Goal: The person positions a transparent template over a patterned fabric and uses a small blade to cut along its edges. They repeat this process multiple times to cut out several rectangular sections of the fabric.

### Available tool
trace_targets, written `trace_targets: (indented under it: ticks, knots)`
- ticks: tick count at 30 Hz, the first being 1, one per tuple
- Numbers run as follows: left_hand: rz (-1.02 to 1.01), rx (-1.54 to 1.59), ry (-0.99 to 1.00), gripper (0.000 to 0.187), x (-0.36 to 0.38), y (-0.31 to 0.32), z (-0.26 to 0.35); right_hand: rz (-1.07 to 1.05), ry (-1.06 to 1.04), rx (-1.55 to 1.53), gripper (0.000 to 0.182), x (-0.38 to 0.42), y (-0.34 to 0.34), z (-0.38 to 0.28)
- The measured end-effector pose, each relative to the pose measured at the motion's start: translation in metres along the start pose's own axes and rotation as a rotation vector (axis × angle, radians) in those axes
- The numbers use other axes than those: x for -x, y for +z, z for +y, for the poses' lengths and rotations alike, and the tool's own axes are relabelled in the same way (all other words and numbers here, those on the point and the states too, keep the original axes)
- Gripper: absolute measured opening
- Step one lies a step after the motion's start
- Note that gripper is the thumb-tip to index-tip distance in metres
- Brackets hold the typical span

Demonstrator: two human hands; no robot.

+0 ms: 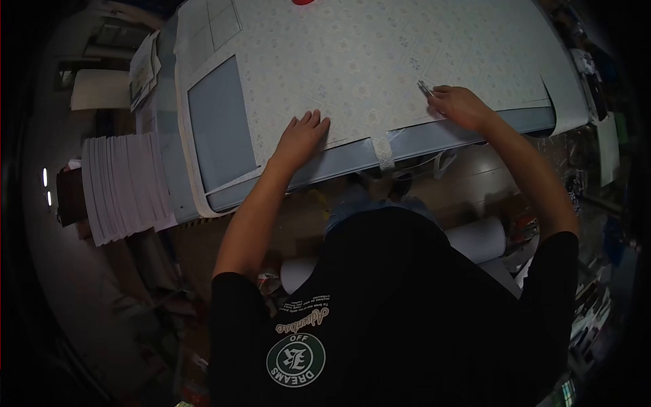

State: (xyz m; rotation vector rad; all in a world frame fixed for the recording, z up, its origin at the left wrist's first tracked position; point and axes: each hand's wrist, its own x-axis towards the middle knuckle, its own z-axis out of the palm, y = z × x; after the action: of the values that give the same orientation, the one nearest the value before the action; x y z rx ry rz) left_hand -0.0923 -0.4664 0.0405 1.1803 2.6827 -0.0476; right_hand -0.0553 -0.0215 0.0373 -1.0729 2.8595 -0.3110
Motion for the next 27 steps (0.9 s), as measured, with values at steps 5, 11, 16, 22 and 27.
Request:
trace_targets:
  ticks: [5, 11, 16, 22, 27]
  knots:
    - [-0.015, 0.072, 0.073, 0.050, 0.003, -0.018, -0.003, 0.025, 0.093, 0.064, 0.020, 0.004, 0.008, -0.012]
    - [0.121, 0.144, 0.108, 0.049, -0.001, 0.002, -0.014, 0.260, 0.369, -0.185, 0.031, 0.015, 0.023, -0.020]
    - [0.080, 0.169, 0.131, 0.053, -0.003, -0.010, -0.012, 0.270, 0.580, -0.284, 0.051, 0.010, 0.004, -0.027]
    - [0.015, 0.197, 0.135, 0.059, -0.010, -0.015, -0.011, 0.320, 0.514, -0.267, 0.049, 0.005, -0.032, -0.030]
    - [0.100, -0.087, -0.008, 0.090, -0.015, 0.042, 0.004, 0.485, 0.522, -0.318, 0.044, -0.016, -0.076, -0.042]
